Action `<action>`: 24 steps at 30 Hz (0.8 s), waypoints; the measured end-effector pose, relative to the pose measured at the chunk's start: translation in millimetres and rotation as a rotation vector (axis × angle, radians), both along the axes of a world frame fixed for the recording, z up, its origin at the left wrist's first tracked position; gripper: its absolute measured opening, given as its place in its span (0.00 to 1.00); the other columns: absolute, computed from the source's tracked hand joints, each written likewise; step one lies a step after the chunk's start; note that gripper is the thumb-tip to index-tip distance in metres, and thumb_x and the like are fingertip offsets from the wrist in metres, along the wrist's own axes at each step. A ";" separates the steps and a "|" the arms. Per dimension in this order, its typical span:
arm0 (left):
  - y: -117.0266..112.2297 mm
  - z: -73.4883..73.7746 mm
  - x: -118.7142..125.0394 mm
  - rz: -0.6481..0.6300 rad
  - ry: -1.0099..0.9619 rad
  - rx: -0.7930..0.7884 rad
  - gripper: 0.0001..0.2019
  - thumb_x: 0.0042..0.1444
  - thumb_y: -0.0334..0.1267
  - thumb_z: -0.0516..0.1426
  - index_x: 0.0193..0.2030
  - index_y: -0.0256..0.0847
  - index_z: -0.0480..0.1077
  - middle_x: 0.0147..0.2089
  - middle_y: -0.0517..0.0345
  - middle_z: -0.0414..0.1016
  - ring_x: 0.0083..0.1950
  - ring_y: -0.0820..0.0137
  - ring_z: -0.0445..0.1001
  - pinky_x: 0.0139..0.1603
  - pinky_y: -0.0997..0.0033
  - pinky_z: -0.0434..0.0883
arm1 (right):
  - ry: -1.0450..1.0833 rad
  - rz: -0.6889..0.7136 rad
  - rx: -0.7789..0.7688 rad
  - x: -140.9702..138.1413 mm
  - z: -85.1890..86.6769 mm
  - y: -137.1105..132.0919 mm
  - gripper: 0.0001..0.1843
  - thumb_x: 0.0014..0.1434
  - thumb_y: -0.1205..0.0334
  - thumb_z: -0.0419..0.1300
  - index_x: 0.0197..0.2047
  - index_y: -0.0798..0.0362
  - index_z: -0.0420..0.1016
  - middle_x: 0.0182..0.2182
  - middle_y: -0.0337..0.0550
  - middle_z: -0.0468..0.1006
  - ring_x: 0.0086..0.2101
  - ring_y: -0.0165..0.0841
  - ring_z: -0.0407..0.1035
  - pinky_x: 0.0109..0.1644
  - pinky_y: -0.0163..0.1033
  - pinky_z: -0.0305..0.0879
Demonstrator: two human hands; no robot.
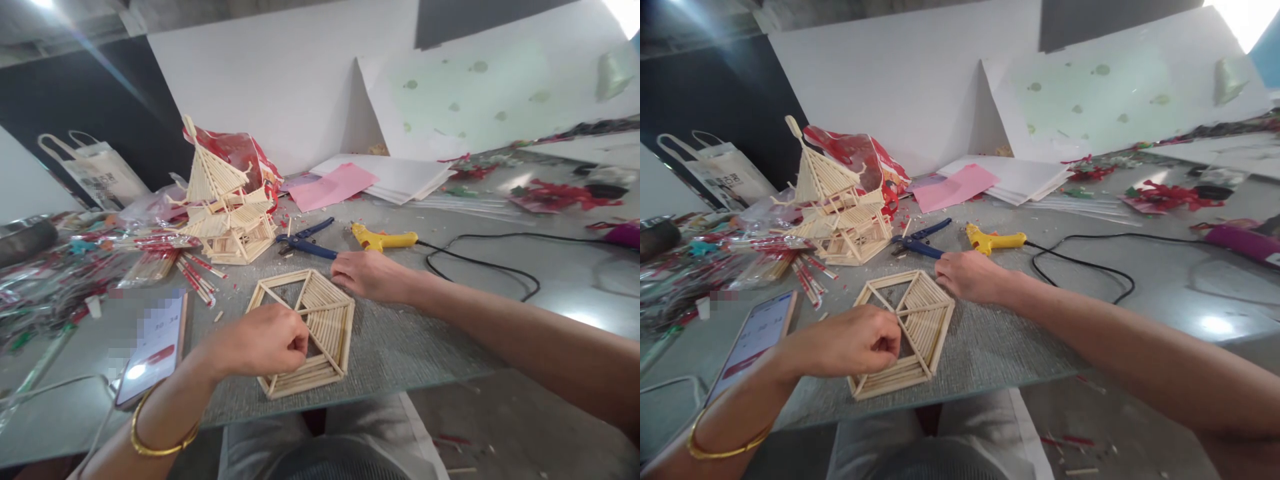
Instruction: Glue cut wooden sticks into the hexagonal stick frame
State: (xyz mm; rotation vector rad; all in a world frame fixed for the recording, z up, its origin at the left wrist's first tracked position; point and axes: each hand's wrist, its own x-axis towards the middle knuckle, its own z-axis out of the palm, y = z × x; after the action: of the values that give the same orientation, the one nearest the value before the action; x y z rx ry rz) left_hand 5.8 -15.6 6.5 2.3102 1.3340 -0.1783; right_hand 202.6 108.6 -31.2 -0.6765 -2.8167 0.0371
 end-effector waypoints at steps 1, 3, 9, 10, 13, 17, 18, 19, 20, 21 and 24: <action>0.5 0.5 0.3 -0.004 0.001 -0.004 0.10 0.46 0.31 0.50 0.29 0.38 0.73 0.30 0.56 0.75 0.29 0.74 0.68 0.30 0.74 0.60 | -0.005 0.001 -0.002 0.0 0.3 -0.2 0.11 0.61 0.62 0.49 0.31 0.55 0.69 0.31 0.42 0.71 0.32 0.29 0.66 0.33 0.33 0.57; 1.5 2.0 1.5 -0.013 0.014 -0.008 0.11 0.45 0.31 0.50 0.28 0.38 0.73 0.30 0.56 0.75 0.28 0.74 0.68 0.29 0.74 0.60 | -0.015 -0.002 -0.008 -0.1 0.9 -0.9 0.12 0.61 0.62 0.48 0.32 0.56 0.69 0.31 0.42 0.71 0.32 0.29 0.66 0.33 0.33 0.57; 4.8 3.8 4.2 -0.029 0.055 -0.020 0.11 0.43 0.30 0.50 0.27 0.39 0.74 0.28 0.57 0.74 0.27 0.74 0.66 0.27 0.74 0.58 | -0.033 -0.020 -0.018 -1.4 1.7 -2.9 0.12 0.62 0.62 0.48 0.33 0.56 0.69 0.32 0.42 0.71 0.33 0.29 0.66 0.34 0.33 0.57; 5.3 3.5 4.0 -0.030 0.050 -0.024 0.11 0.43 0.30 0.50 0.27 0.39 0.74 0.28 0.57 0.74 0.27 0.74 0.66 0.27 0.74 0.58 | -0.038 -0.022 -0.018 -1.5 2.2 -3.7 0.12 0.62 0.62 0.48 0.33 0.56 0.69 0.32 0.42 0.71 0.33 0.29 0.66 0.35 0.33 0.57; 6.7 2.6 2.9 -0.034 0.030 -0.038 0.11 0.43 0.31 0.50 0.28 0.39 0.74 0.27 0.57 0.74 0.26 0.75 0.66 0.27 0.74 0.58 | -0.045 -0.019 -0.023 -1.9 4.4 -6.2 0.12 0.62 0.63 0.47 0.33 0.56 0.69 0.32 0.42 0.70 0.33 0.29 0.65 0.34 0.33 0.57; 7.1 3.2 3.1 -0.022 0.030 -0.039 0.12 0.43 0.31 0.50 0.28 0.38 0.75 0.27 0.57 0.74 0.26 0.74 0.66 0.26 0.74 0.58 | -0.035 -0.005 -0.023 -2.1 4.3 -6.5 0.13 0.62 0.62 0.46 0.33 0.55 0.70 0.32 0.42 0.70 0.33 0.29 0.65 0.34 0.33 0.57; 7.0 3.6 3.6 -0.018 0.033 -0.037 0.12 0.43 0.31 0.50 0.28 0.38 0.75 0.27 0.56 0.74 0.26 0.74 0.66 0.26 0.74 0.58 | -0.035 0.000 -0.022 -2.1 3.5 -5.7 0.13 0.62 0.62 0.46 0.33 0.55 0.70 0.32 0.42 0.70 0.33 0.29 0.65 0.34 0.33 0.57; 7.0 3.8 4.0 -0.015 0.036 -0.035 0.12 0.43 0.31 0.50 0.28 0.39 0.75 0.27 0.56 0.74 0.26 0.74 0.66 0.26 0.74 0.58 | -0.036 0.007 -0.019 -2.0 2.5 -4.8 0.14 0.63 0.63 0.46 0.33 0.55 0.70 0.32 0.43 0.70 0.33 0.29 0.65 0.34 0.33 0.57; 7.0 4.0 4.4 -0.013 0.042 -0.035 0.12 0.43 0.31 0.50 0.28 0.39 0.75 0.27 0.57 0.74 0.25 0.74 0.66 0.26 0.74 0.58 | -0.038 0.015 -0.014 -1.9 1.6 -4.0 0.14 0.63 0.63 0.45 0.34 0.55 0.70 0.32 0.43 0.70 0.33 0.29 0.65 0.34 0.33 0.57; 7.1 4.2 4.8 -0.011 0.048 -0.035 0.12 0.42 0.31 0.50 0.28 0.39 0.75 0.26 0.57 0.74 0.25 0.74 0.66 0.26 0.74 0.58 | -0.039 0.022 -0.010 -1.8 0.9 -3.3 0.14 0.63 0.64 0.45 0.34 0.55 0.70 0.32 0.43 0.70 0.33 0.29 0.65 0.34 0.33 0.57; 8.0 4.2 5.1 -0.021 0.062 -0.033 0.12 0.42 0.31 0.51 0.28 0.39 0.75 0.27 0.57 0.75 0.25 0.74 0.65 0.26 0.74 0.58 | -0.021 0.035 -0.017 -2.1 1.0 -4.0 0.15 0.63 0.65 0.44 0.35 0.56 0.71 0.31 0.43 0.70 0.33 0.29 0.65 0.35 0.34 0.57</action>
State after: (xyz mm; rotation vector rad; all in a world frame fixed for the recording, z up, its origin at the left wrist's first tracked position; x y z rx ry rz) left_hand 11.0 -7.6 10.7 2.3089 1.3273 -0.2793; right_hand 200.5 104.5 -30.2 -0.6344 -2.8516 0.0610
